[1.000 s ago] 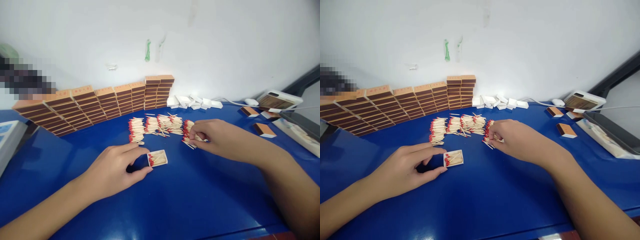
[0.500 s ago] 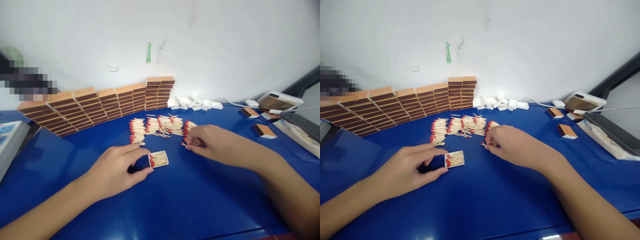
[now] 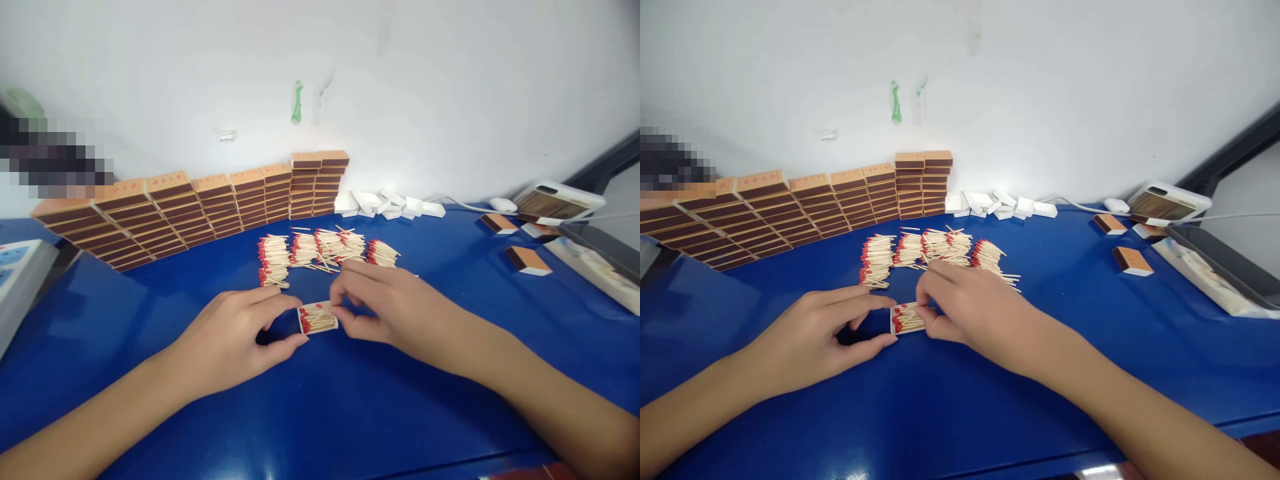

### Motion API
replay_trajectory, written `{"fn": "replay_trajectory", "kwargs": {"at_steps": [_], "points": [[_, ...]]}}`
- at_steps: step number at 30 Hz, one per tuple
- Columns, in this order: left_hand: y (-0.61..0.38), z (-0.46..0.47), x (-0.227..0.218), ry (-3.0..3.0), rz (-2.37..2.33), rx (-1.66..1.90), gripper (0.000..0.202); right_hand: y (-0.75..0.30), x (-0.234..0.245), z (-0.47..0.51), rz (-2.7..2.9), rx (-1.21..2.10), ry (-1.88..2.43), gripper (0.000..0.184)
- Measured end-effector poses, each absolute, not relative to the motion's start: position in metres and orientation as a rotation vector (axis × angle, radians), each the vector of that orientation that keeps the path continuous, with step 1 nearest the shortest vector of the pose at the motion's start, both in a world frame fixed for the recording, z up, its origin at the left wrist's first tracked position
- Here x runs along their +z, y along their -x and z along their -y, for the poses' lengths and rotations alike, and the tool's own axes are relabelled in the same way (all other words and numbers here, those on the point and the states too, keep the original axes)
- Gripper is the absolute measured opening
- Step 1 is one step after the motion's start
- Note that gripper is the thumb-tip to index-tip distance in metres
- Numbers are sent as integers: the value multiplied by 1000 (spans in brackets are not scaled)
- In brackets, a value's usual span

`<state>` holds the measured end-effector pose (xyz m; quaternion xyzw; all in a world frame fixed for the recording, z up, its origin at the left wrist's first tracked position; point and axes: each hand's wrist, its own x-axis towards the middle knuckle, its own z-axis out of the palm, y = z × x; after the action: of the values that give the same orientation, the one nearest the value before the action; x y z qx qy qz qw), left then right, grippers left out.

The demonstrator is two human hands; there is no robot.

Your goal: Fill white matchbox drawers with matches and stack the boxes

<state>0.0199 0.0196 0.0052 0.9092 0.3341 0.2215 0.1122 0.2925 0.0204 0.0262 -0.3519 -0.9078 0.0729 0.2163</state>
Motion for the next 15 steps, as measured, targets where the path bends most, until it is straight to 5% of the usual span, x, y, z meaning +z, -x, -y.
{"fn": "replay_trajectory", "kwargs": {"at_steps": [6, 15], "points": [[-22, -19, 6, -2677, -983, 659, 24, -280, 12, -20, 2593, -294, 844, 31], [-21, -17, 9, -2668, -980, 647, 25, -293, 34, -19, 2612, 126, 997, 15]]}}
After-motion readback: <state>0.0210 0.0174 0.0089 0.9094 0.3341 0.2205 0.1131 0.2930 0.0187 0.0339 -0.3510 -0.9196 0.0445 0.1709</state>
